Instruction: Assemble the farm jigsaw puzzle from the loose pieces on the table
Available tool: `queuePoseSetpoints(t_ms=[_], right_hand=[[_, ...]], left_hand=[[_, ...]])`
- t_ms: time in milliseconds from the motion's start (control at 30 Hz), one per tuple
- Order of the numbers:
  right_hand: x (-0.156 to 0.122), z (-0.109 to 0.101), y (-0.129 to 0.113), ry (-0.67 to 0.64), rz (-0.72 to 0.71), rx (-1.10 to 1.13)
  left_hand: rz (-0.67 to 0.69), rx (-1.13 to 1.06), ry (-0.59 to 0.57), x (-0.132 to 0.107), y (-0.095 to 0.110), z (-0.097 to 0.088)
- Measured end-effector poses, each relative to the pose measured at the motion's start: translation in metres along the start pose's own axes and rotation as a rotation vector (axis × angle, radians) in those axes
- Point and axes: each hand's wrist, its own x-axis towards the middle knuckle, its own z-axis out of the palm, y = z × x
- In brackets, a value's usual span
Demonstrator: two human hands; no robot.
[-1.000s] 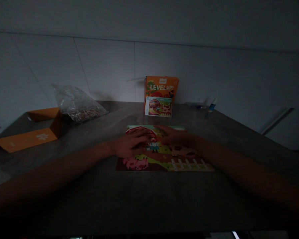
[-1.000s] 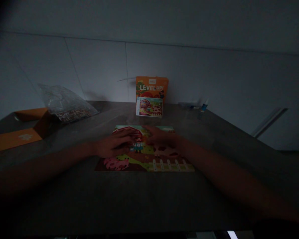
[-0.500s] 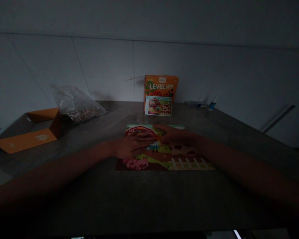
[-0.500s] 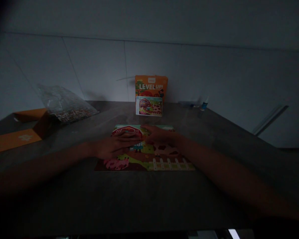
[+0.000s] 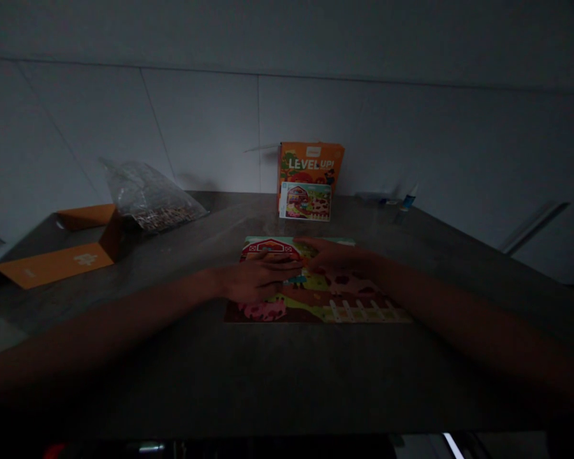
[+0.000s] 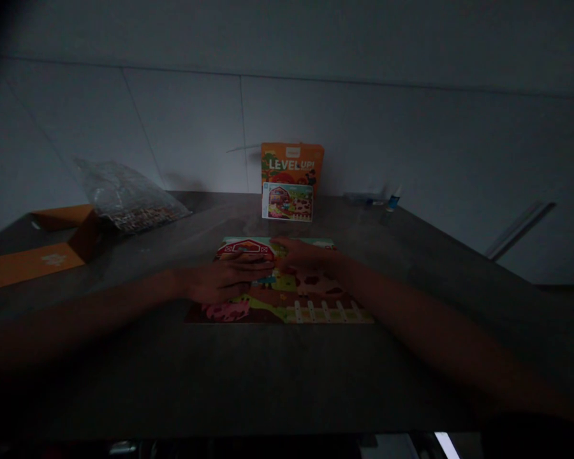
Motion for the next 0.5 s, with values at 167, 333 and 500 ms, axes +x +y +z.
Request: queuePoseSetpoints(t_ms=[167, 333, 500], right_hand=[[-0.001, -0.002, 0.007, -0.026, -0.031, -0.031], [-0.001, -0.005, 0.007, 0.061, -0.080, 0.145], [-0.006, -0.021, -0.012, 0.290, -0.115, 0.436]], left_hand=[[-0.004, 0.013, 0.039, 0.000, -0.002, 0.003], [-0.168, 0.042, 0.012, -0.001, -0.003, 0.006], [-0.215, 0.059, -0.021, 0.000, 0.000, 0.005]])
